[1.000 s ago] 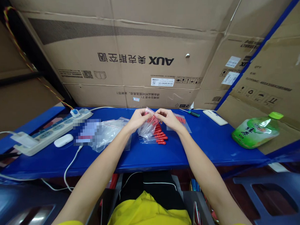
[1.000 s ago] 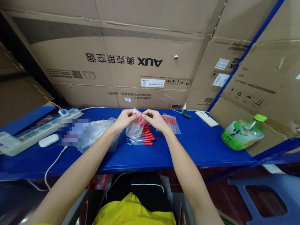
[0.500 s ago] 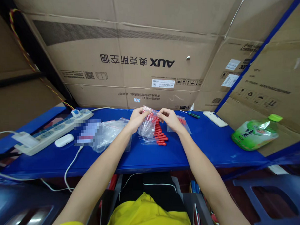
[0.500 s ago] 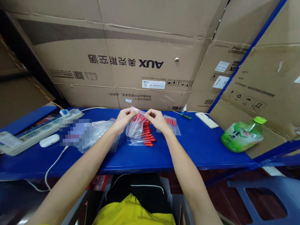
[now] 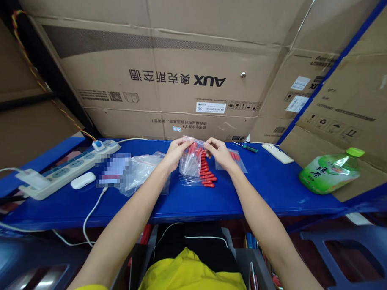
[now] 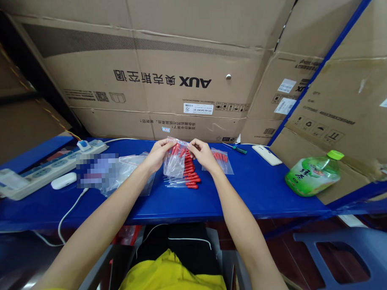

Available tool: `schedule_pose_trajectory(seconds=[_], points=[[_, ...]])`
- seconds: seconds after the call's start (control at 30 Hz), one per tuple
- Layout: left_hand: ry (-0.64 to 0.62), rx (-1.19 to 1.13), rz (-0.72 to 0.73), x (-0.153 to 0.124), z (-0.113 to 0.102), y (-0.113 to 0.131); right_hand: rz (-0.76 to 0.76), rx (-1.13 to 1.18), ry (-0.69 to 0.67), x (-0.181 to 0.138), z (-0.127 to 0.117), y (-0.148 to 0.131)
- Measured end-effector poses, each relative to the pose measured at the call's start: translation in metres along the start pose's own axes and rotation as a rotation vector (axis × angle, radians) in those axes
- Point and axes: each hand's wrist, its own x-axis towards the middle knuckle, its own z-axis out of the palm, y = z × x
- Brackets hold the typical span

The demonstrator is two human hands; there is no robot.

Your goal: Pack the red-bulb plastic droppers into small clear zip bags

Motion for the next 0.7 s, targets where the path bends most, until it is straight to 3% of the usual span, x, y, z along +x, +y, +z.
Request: schedule_pose_trajectory(seconds=[0.23,0.7], points=[[-0.035,-0.028,-0.060,-0.0010,0.0001,0.0000,0.010,-0.016,-0.133,-0.0021,0.0042,0.0007],[-0.131,0.022,-0.142,-0.0036,0.0011,-0.0016,0.027,0.065,-0.109,-0.0013,0.0047,0.0050]])
